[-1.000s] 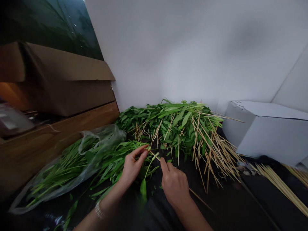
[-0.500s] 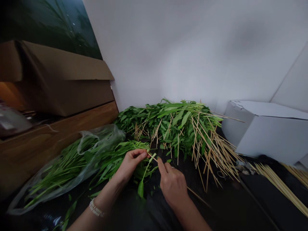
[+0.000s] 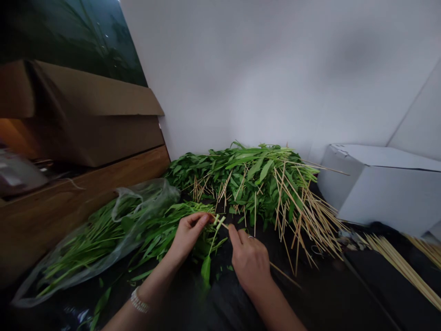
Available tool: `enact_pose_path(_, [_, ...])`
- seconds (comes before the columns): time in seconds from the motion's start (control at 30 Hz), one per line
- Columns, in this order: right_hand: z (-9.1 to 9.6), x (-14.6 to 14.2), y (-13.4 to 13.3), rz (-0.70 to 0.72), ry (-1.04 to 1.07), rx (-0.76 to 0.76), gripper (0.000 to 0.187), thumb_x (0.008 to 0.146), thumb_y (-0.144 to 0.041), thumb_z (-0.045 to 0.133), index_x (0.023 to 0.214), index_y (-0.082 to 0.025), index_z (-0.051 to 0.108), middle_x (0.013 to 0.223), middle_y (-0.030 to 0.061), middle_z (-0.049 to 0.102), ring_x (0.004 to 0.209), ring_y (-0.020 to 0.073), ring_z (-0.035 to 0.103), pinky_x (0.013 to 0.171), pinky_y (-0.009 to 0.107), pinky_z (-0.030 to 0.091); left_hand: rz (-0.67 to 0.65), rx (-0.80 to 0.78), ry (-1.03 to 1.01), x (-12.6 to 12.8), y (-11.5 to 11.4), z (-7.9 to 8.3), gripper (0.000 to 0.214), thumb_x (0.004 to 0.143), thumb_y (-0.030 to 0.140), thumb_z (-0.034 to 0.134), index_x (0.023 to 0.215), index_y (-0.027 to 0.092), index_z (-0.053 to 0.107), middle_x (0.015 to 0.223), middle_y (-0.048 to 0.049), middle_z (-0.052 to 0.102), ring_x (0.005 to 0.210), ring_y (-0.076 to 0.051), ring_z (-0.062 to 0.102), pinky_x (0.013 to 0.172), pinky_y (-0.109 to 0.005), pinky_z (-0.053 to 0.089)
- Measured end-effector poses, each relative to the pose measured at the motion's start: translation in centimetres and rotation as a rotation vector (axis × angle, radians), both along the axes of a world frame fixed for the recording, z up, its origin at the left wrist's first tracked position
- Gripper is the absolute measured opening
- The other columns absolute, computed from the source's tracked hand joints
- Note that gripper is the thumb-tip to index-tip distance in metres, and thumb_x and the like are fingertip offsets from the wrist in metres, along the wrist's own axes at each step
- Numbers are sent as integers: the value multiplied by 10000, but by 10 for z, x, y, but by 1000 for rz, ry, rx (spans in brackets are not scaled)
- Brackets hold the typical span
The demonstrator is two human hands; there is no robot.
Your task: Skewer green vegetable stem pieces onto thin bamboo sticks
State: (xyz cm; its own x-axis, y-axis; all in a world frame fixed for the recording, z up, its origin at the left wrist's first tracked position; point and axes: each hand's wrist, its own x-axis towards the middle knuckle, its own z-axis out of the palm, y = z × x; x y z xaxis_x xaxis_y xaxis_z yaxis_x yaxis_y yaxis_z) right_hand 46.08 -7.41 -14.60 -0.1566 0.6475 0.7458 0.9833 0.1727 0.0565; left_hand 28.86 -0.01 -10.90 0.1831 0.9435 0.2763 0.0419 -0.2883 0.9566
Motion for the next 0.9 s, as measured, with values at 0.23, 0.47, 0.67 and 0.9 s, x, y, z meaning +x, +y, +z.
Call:
enact_pose_path(0.23, [17, 33, 4, -186, 124, 161, 266, 931, -145, 388, 1087, -166, 603, 791, 14, 672, 590, 137, 568, 597, 273, 352, 232, 118, 71, -23, 11, 10, 363, 871, 444, 524, 853, 150, 737, 804, -59, 744, 816, -211, 661, 788, -295, 474])
enact_pose_path(0.47, [22, 45, 4, -290, 166, 224, 229, 952, -194, 412, 1091, -175, 592, 780, 4, 681, 577, 139, 557, 597, 272, 336, 289, 358, 617, -39, 23, 2, 163, 798, 239, 581, 829, 203, 737, 886, -47, 715, 882, -219, 615, 834, -335, 429])
enact_pose_path(0.67, [22, 35, 3, -165, 105, 259, 237, 948, -155, 407, 1077, -151, 606, 750, 15, 663, 586, 131, 555, 619, 259, 355, 357, 398, 931, -52, 18, 12, 135, 764, 265, 605, 693, 208, 705, 796, -51, 670, 871, -233, 583, 798, -332, 422])
enact_pose_path(0.9, [19, 27, 3, -96, 98, 231, 251, 935, -120, 406, 1103, -141, 592, 798, 21, 669, 615, 132, 569, 630, 265, 370, 156, 336, 960, -58, 21, 11, 76, 740, 264, 674, 750, 217, 734, 790, -51, 681, 815, -227, 598, 722, -322, 414])
